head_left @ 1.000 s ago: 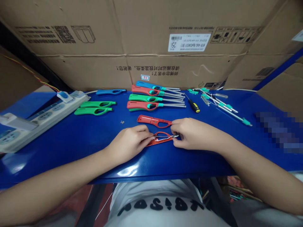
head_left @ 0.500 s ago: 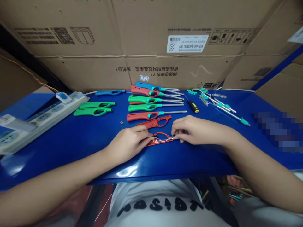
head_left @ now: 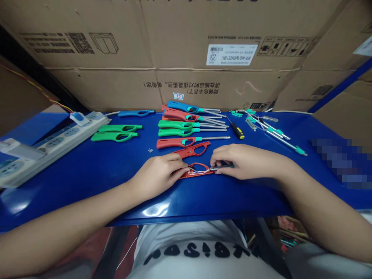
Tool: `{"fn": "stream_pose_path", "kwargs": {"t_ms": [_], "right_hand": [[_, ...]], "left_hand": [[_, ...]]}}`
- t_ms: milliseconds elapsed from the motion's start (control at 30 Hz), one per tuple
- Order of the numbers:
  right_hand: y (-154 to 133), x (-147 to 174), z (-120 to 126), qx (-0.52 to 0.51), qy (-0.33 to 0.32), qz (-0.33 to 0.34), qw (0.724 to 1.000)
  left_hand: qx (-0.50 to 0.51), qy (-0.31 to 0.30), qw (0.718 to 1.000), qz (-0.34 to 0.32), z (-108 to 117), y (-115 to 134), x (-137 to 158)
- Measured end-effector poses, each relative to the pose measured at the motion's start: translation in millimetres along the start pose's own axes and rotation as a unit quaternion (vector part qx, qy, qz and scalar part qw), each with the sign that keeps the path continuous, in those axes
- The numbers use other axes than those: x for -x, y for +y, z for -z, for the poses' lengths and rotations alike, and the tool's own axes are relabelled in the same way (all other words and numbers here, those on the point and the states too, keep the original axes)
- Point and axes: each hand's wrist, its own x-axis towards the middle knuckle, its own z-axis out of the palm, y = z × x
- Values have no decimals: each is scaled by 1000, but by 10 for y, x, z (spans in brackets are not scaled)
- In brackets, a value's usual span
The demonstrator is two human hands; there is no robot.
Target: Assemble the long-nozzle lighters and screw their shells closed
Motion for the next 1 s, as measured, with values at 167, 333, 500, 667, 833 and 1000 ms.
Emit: {"fn": "stream_pose_path", "kwargs": {"t_ms": [167,333,500,667,833,1000], "right_hand": [[-17,12,35,-39,-2,61,997],[-30,-8,31,-30,-13,54,998],[-45,-15,26,-17,-12,63,998],[-45,3,27,-19,-3,55,998],[-30,-3,1,-26,7,62,998],[-35,-13,0,-61,22,59,996]], "left_hand": [[4,-1,1000,-8,-3,-17,3],[4,2,1000,-10,4,-11,-3],[13,4,1000,-3,4,-5,-12],[18,11,1000,-4,1,-2,-14],[13,12,1000,-12,15,3,-16],[19,32,999,-6,26,19,-15]]}}
